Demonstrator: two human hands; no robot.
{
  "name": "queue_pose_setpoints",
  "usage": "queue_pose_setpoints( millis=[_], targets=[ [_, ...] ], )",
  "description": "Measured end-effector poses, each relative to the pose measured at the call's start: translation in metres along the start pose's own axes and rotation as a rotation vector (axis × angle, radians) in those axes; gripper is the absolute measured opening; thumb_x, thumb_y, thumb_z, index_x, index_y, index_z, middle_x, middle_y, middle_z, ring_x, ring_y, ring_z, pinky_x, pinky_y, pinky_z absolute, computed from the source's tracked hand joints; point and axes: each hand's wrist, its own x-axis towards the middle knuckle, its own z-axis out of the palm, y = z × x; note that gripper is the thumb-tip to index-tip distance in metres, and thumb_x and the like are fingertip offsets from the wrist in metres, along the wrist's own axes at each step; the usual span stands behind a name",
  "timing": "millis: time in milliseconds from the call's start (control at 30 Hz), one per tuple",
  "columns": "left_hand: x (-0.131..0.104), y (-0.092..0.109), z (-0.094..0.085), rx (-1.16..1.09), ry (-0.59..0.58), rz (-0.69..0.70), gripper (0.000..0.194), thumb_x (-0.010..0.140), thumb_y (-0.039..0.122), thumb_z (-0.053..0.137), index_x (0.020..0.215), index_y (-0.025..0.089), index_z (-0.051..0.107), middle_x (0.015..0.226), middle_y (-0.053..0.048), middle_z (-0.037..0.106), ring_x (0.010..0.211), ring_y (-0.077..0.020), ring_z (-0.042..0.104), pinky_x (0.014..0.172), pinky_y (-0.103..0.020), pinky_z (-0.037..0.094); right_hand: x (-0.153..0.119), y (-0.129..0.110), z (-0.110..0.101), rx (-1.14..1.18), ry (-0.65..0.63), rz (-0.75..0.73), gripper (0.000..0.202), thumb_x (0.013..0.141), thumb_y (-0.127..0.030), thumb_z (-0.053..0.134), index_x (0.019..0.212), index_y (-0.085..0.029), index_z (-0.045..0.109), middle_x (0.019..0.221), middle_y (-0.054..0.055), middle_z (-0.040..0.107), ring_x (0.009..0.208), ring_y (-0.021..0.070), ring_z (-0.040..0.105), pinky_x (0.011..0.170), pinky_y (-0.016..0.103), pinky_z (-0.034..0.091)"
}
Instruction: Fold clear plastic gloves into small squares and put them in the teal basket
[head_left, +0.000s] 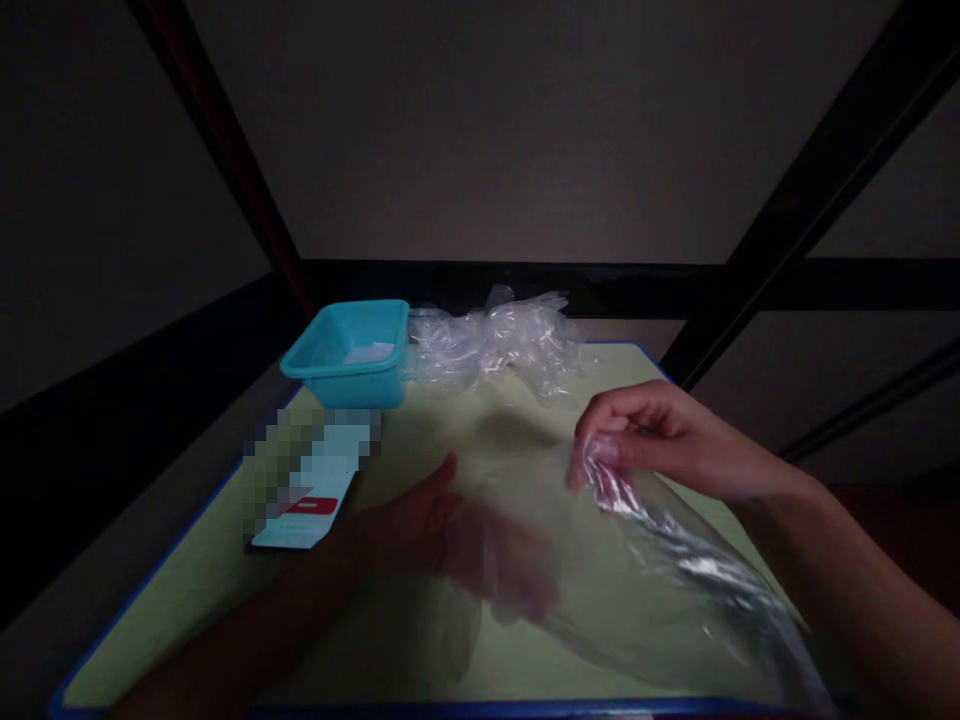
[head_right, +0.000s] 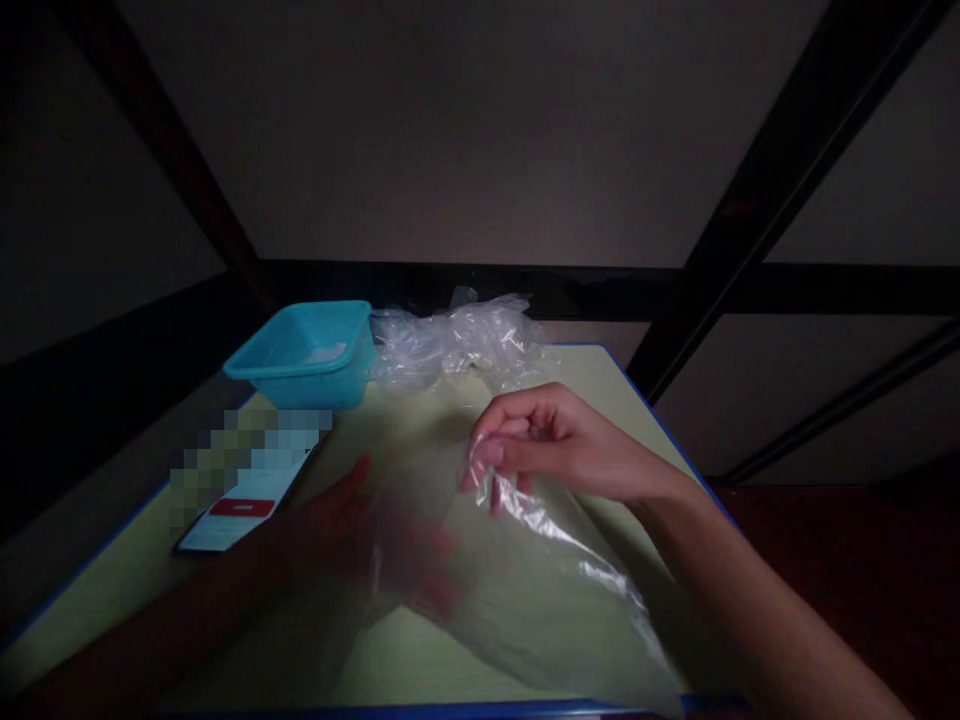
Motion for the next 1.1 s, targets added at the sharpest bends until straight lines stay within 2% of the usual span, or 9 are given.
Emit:
queue_pose_setpoints(
  millis=[67, 133, 233, 400, 667, 800, 933, 1033, 1100],
  targets=[
    [0.003, -0.002, -0.003, -0.619, -0.310, -0.064, 0.094, 0.078, 0.074, 0.001, 0.124, 0.010, 0.052, 0.113, -0.018, 0.063, 0.105, -0.0323, 0.059, 0.089, -0.048, 0.038, 0.006, 0.015, -0.010, 0.068, 0.077, 0.107, 0.018, 0.078, -0.031, 0.065, 0.072, -0.014, 0.062, 0.069, 0.002, 0.070, 0.046, 0.0066, 0.060, 0.040, 0.015, 0.043],
    [0.005, -0.005, -0.008, -0.819, -0.390, -0.089, 0.087, 0.079, 0.074, 0.009, 0.126, 0.014, 0.049, 0.119, -0.017, 0.060, 0.107, -0.0326, 0.058, 0.092, -0.048, 0.034, 0.009, 0.035, -0.020, 0.057, 0.163, 0.215, 0.022, 0.074, -0.034, 0.068, 0.071, -0.014, 0.062, 0.072, 0.002, 0.070, 0.047, 0.0056, 0.059, 0.040, 0.014, 0.041],
    [0.008, -0.011, -0.019, -0.902, -0.434, -0.097, 0.080, 0.081, 0.072, 0.020, 0.130, 0.013, 0.044, 0.124, -0.018, 0.056, 0.111, -0.0343, 0.055, 0.092, -0.047, 0.032, 0.009, 0.067, -0.033, 0.038, 0.244, 0.329, 0.026, 0.070, -0.039, 0.070, 0.070, -0.014, 0.062, 0.071, 0.002, 0.070, 0.047, 0.0055, 0.058, 0.040, 0.015, 0.039],
    [0.009, -0.017, -0.031, -0.934, -0.391, -0.138, 0.075, 0.083, 0.067, 0.029, 0.131, 0.010, 0.038, 0.129, -0.022, 0.050, 0.115, -0.0377, 0.050, 0.092, -0.050, 0.030, 0.004, 0.101, -0.047, -0.029, 0.273, 0.387, 0.032, 0.066, -0.044, 0.070, 0.069, -0.013, 0.062, 0.071, 0.005, 0.069, 0.048, 0.0068, 0.057, 0.043, 0.019, 0.039],
    [0.007, -0.016, -0.035, -0.893, -0.354, -0.233, 0.081, 0.076, 0.074, 0.033, 0.128, 0.013, 0.042, 0.126, -0.020, 0.053, 0.108, -0.0383, 0.055, 0.083, -0.049, 0.039, -0.001, 0.115, -0.060, -0.100, 0.373, 0.365, 0.036, 0.063, -0.049, 0.069, 0.062, -0.015, 0.058, 0.059, 0.003, 0.063, 0.047, 0.0086, 0.054, 0.045, 0.023, 0.040],
    [-0.003, -0.009, -0.037, -0.690, -0.460, -0.309, 0.087, 0.067, 0.079, 0.040, 0.120, 0.012, 0.053, 0.114, -0.018, 0.063, 0.096, -0.0344, 0.063, 0.073, -0.041, 0.046, -0.002, 0.115, -0.061, -0.125, 0.373, 0.353, 0.036, 0.063, -0.050, 0.069, 0.062, -0.016, 0.057, 0.058, 0.002, 0.062, 0.047, 0.0091, 0.054, 0.045, 0.023, 0.039],
    [-0.020, 0.015, -0.039, -0.304, -0.641, -0.332, 0.082, 0.051, 0.077, 0.059, 0.094, 0.008, 0.067, 0.089, -0.019, 0.069, 0.070, -0.0321, 0.067, 0.061, -0.040, 0.049, 0.000, 0.115, -0.056, -0.139, 0.352, 0.348, 0.036, 0.064, -0.050, 0.068, 0.062, -0.016, 0.057, 0.057, 0.002, 0.062, 0.047, 0.0089, 0.054, 0.043, 0.022, 0.038],
    [-0.020, 0.028, -0.027, -0.156, -0.319, -0.164, 0.062, 0.057, 0.072, 0.059, 0.081, 0.015, 0.064, 0.077, -0.010, 0.068, 0.065, -0.0233, 0.064, 0.060, -0.033, 0.047, 0.002, 0.113, -0.051, -0.141, 0.336, 0.346, 0.034, 0.066, -0.047, 0.067, 0.065, -0.016, 0.056, 0.059, 0.001, 0.062, 0.047, 0.0091, 0.054, 0.043, 0.022, 0.038],
    [-0.011, 0.028, -0.011, 0.139, 0.170, 0.040, 0.040, 0.064, 0.057, 0.061, 0.073, 0.018, 0.057, 0.068, -0.004, 0.063, 0.058, -0.0162, 0.058, 0.056, -0.027, 0.044, 0.003, 0.111, -0.047, -0.139, 0.315, 0.349, 0.032, 0.067, -0.045, 0.067, 0.066, -0.016, 0.056, 0.060, 0.001, 0.062, 0.047, 0.0091, 0.055, 0.044, 0.022, 0.040]
  ],
)
